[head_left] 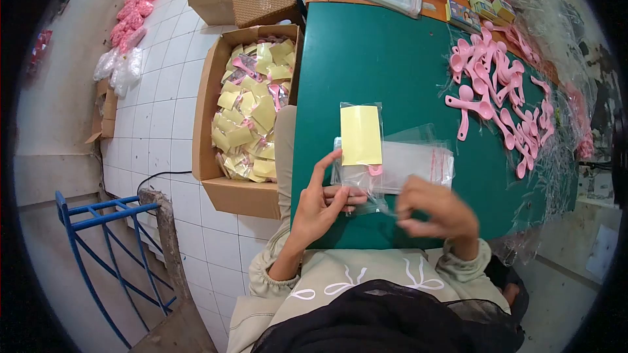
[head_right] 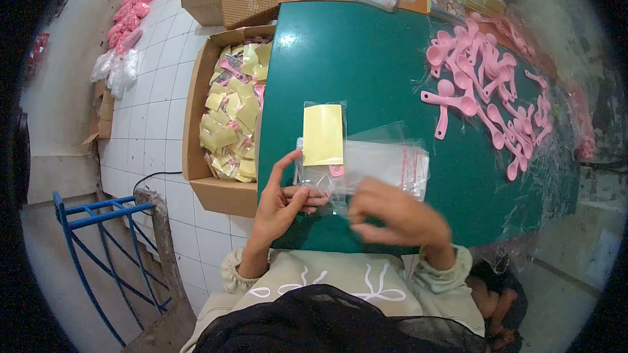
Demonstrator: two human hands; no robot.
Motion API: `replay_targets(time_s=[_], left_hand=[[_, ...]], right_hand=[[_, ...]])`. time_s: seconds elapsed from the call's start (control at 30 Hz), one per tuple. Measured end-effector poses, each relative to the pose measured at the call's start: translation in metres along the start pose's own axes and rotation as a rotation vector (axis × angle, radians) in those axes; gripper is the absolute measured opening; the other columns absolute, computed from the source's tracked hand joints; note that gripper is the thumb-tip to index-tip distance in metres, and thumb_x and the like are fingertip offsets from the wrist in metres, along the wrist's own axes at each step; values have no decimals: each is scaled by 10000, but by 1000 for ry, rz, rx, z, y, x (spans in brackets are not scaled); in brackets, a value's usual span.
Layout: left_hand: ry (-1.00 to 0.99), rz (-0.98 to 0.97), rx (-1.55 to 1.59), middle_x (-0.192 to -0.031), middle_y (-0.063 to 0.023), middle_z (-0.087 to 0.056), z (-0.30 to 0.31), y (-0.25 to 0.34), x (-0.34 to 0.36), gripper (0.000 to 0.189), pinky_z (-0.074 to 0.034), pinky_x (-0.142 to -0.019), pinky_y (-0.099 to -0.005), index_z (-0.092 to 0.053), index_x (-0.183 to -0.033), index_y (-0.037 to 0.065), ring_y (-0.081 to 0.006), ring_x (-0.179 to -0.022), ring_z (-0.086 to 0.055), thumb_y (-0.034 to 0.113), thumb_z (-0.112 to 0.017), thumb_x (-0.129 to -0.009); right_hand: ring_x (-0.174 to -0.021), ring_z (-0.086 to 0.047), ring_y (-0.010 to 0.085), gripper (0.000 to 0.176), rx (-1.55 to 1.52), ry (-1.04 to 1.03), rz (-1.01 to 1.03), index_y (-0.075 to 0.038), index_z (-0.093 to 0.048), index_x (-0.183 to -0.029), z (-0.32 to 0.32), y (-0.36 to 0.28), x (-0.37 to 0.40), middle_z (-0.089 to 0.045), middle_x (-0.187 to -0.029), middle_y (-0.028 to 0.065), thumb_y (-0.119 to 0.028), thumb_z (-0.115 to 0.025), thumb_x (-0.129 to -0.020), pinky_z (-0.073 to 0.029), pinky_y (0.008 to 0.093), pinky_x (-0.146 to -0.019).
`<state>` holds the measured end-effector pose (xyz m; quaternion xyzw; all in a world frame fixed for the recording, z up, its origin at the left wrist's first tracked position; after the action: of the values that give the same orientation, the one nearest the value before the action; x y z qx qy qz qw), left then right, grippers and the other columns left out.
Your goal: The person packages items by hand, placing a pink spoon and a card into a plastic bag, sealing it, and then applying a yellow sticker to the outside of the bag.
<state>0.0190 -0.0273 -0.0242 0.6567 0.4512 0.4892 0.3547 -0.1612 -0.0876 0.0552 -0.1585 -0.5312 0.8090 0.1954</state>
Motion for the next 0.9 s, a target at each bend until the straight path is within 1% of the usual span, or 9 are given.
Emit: replay_targets(time_s=[0.07, 0.17, 0.23, 0.4, 0.43, 0.5, 0.6, 0.73, 0.9], left_hand=[[-72, 19, -23, -1012, -190, -639, 0, 0, 0, 478, -531, -716, -260, -230, -1388, 81, -202, -887, -654, 32, -412, -948], [-136, 27, -54, -1028, -185, -634, 3, -1, 0, 400, -529, -740, -262, -316, -1342, 49, -204, -910, -647, 38, -405, -952], [-159, 39, -55, -1022, -168, -638, 3, 0, 1, 336, -525, -745, -256, -394, -1288, 31, -193, -920, -643, 39, -404, -952], [-180, 49, -108, -1087, -143, -613, 8, -7, -1, 261, -528, -776, -266, -497, -1193, -10, -208, -964, -627, 34, -411, -951], [-178, 38, -110, -1096, -142, -607, 8, -8, 1, 260, -528, -784, -269, -497, -1191, -16, -208, -974, -623, 31, -410, -950], [-186, 11, -119, -1115, -140, -596, 6, -8, -2, 259, -527, -801, -274, -498, -1185, -30, -210, -993, -614, 25, -409, -948], [-178, 46, -48, -1134, -135, -581, 4, -5, -1, 260, -522, -823, -281, -494, -1185, -45, -212, -1007, -607, 25, -411, -948], [-166, 61, -32, -1136, -130, -578, 4, -5, 1, 262, -519, -827, -284, -491, -1186, -51, -215, -1014, -604, 22, -413, -948], [-159, 64, -61, -1131, -130, -580, 3, -8, -1, 266, -516, -826, -278, -488, -1192, -51, -206, -1009, -605, 11, -417, -944]], right_hand=[[-688, -509, 208, 164, -45, 13, 13, -30, -534, -799, 48, 0, 25, -522, -743, 62, -70, -679, -734, -407, 321, -620], [-692, -520, 175, 108, -190, 275, -105, -45, -535, -779, 132, 27, 87, -551, -772, 60, -111, -620, -788, -415, 320, -599], [-719, -538, 180, 53, 292, 542, -608, -31, -548, -833, 191, 45, 120, -567, -833, 80, -81, -554, -817, -417, 309, -625], [-814, -569, 223, 264, 1370, 748, -461, -14, -540, -1078, 179, 50, 155, -552, -966, 127, -65, -542, -819, -468, 307, -716], [-890, -557, 272, 325, 884, 724, -632, -32, -527, -1087, 130, 17, 98, -558, -997, 135, -51, -557, -764, -447, 352, -793], [-881, -559, 308, 435, 386, 361, -409, -42, -526, -1111, 61, 5, 52, -557, -1000, 137, -63, -671, -702, -462, 357, -779], [-846, -598, 314, 376, 393, 83, -380, -49, -545, -1081, -11, -2, 23, -573, -973, 148, -174, -682, -754, -497, 371, -723], [-768, -616, 293, 186, 375, 150, -310, -47, -593, -967, -28, 7, 26, -610, -831, 106, -92, -627, -789, -498, 366, -675], [-734, -627, 281, 141, 250, 204, -345, -36, -631, -875, -4, 3, 33, -629, -833, 112, 7, -631, -741, -496, 330, -633]])
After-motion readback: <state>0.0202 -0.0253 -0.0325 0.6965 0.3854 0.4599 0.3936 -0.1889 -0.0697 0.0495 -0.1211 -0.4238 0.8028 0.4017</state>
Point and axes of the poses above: each hand's wrist, its own x-axis away from the middle knuckle, its own z-axis out of the back of the hand, y = z × x, the point moved 4 cm from there along -x, towards the middle knuckle
